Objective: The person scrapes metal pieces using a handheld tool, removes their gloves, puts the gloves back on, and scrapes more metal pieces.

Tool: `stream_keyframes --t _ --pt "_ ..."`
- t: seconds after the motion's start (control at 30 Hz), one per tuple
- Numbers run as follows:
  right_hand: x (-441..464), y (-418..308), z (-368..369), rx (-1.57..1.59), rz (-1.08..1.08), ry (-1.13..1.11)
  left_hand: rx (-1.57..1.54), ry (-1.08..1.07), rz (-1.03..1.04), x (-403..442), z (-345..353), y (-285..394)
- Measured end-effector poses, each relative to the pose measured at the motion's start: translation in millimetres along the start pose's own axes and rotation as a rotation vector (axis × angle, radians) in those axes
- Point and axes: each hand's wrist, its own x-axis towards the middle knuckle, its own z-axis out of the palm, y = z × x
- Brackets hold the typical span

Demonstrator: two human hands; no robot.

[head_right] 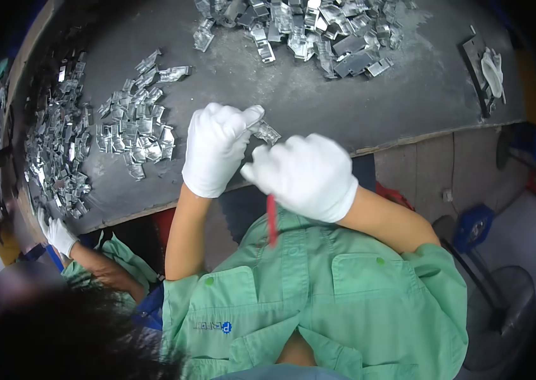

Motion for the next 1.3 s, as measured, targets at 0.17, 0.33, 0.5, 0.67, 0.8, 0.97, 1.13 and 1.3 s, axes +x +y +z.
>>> stream_keyframes --t 0.17,0.33,0.5,0.67,0.8,0.97,1.13,1.3 --pt "4.9 14.0 -3.9 0.590 0.518 0.005 -0.049 0.015 -0.006 0.3 -0.4 0.4" --pt "13.1 23.4 6.8 0.495 0.223 0.122 -0.006 0.027 0.006 0.4 -0.5 1.4" --pt "8.0 21.8 -13.1 1.103 0.971 0.093 0.368 0.285 -0.185 -7.1 -25.3 8.7" --pt "-23.8 54.1 -15.8 1.059 1.014 0.420 0.666 0.299 -0.386 4.4 -76.6 -8.2" --pt "-40.3 69.5 -11.2 1.024 1.025 0.438 0.736 0.014 -0.315 27.0 -57.5 -10.0" --pt "-48.9 71.7 -5.3 1.086 1.032 0.484 0.824 0.089 -0.277 23.4 -72.2 -61.8" --pt "-52.1 74.1 -4.8 1.098 1.003 0.443 1.123 0.212 -0.372 30.0 -99.1 -98.5" --pt "-52.1 73.5 -2.7 1.053 0.972 0.425 0.674 0.183 -0.409 71.3 -53.2 -56.0"
